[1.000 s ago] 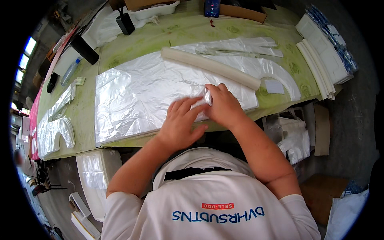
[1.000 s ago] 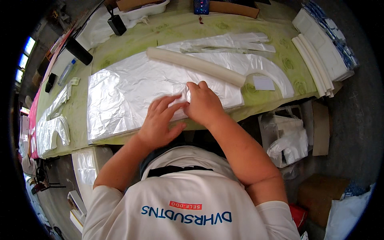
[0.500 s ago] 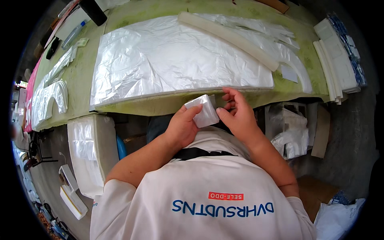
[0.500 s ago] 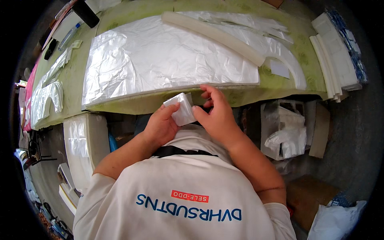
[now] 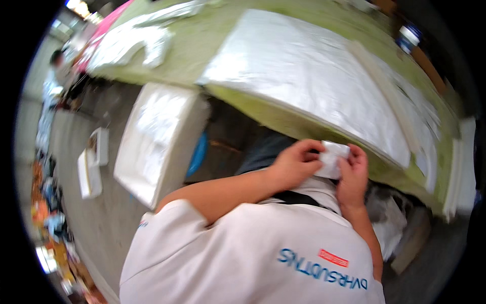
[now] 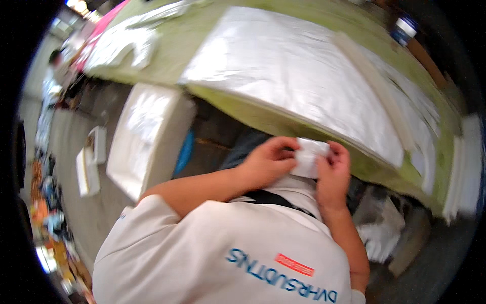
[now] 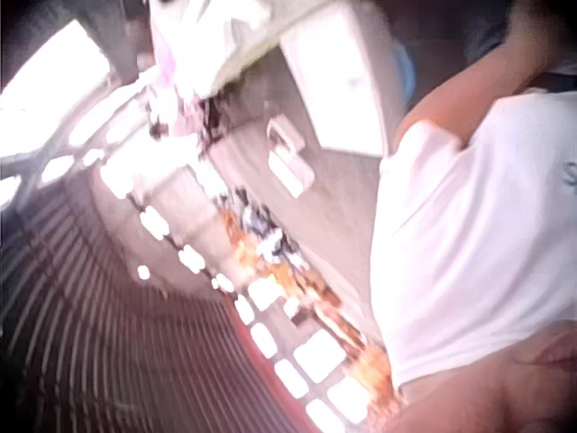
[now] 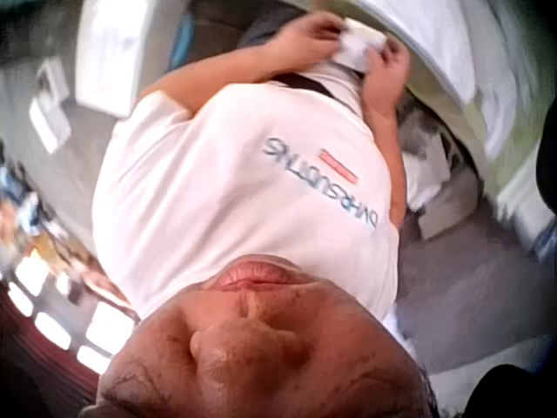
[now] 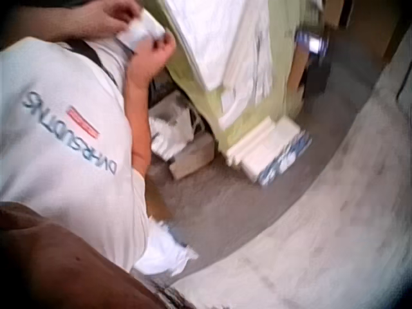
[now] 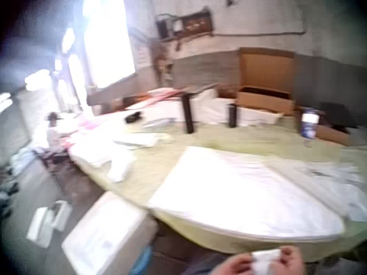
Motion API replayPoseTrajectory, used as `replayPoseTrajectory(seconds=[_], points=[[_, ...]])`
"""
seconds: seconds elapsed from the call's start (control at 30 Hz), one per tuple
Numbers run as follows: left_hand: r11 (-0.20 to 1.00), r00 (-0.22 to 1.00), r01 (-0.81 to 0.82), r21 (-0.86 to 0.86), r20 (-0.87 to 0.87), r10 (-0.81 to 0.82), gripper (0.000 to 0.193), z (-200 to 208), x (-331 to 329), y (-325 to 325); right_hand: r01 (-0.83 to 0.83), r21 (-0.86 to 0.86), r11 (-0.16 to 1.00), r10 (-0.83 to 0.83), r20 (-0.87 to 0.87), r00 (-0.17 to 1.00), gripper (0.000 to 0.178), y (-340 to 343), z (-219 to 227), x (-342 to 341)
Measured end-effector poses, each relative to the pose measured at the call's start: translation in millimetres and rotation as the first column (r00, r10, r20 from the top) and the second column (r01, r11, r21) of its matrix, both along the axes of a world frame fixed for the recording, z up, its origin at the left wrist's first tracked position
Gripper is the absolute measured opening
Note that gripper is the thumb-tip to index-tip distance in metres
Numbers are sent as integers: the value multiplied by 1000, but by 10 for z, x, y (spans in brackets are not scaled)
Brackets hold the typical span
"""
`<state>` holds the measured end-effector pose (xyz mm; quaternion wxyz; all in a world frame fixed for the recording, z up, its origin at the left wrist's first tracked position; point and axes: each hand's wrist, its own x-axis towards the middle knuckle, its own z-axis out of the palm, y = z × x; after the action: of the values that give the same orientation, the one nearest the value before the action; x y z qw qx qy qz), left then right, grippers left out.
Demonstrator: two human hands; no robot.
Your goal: The person wraps white rectangular items in clear plastic film on a workbench. They unroll the film, place the item, fold the film over, and roll it tightly before placing the wrapped unit into a white bin. The process repeats for multiple items.
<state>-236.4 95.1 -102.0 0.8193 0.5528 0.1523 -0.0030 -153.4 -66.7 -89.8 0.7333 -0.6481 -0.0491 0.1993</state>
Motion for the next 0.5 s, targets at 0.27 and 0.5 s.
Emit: replayPoseTrajectory(seconds=[0.27,0.5], points=[[993,996,-81,91,-27,84,24,83,-82,269,-202,5,979,202,21,979,43,111,92,-64],[611,715,-659,438,112,690,20,504,-1131,2023,-255,-96,962,257,12,966,38,26,-28,-17]])
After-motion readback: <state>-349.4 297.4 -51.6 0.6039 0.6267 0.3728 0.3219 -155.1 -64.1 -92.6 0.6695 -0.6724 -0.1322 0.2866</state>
